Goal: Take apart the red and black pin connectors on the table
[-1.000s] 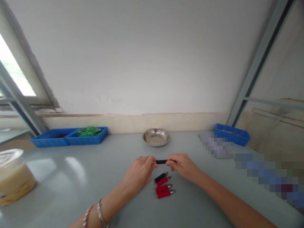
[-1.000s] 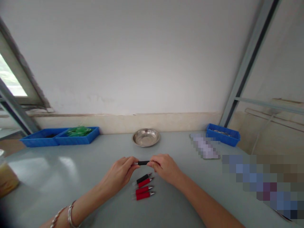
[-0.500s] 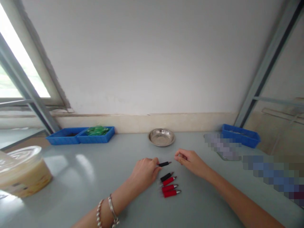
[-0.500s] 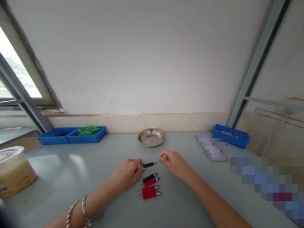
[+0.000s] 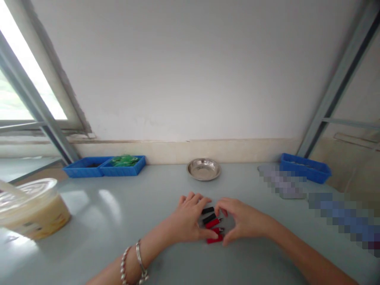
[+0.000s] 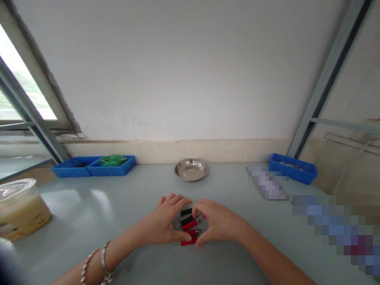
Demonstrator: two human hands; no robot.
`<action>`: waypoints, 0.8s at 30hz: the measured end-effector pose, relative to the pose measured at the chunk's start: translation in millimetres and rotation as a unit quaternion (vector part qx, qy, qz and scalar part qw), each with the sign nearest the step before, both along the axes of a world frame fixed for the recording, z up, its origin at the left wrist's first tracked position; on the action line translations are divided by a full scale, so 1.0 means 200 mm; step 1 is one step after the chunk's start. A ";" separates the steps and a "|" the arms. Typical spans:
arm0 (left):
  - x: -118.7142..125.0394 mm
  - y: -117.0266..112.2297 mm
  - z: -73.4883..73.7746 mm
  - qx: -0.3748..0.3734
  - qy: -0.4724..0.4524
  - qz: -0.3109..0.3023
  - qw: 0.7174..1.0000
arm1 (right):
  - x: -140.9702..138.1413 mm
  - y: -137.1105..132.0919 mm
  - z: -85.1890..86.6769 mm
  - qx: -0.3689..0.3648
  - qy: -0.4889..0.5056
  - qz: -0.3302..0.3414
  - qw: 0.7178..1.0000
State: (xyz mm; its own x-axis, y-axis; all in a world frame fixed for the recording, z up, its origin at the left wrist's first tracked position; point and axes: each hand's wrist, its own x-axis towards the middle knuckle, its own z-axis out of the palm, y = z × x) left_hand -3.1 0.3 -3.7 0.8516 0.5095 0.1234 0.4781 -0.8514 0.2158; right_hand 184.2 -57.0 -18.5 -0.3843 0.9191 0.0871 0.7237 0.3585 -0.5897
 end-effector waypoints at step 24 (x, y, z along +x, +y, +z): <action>0.00 0.06 -0.07 0.030 -0.022 0.031 0.999 | -0.06 0.05 -0.08 0.048 -0.019 -0.081 0.995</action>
State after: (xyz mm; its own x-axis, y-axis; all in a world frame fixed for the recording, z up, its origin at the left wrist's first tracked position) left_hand -3.0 12.5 -17.4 0.8123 0.5510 0.1911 0.5208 -0.8328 0.1877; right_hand 171.4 -47.9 -33.8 -0.2362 0.9575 0.1657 0.7981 0.2884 -0.5290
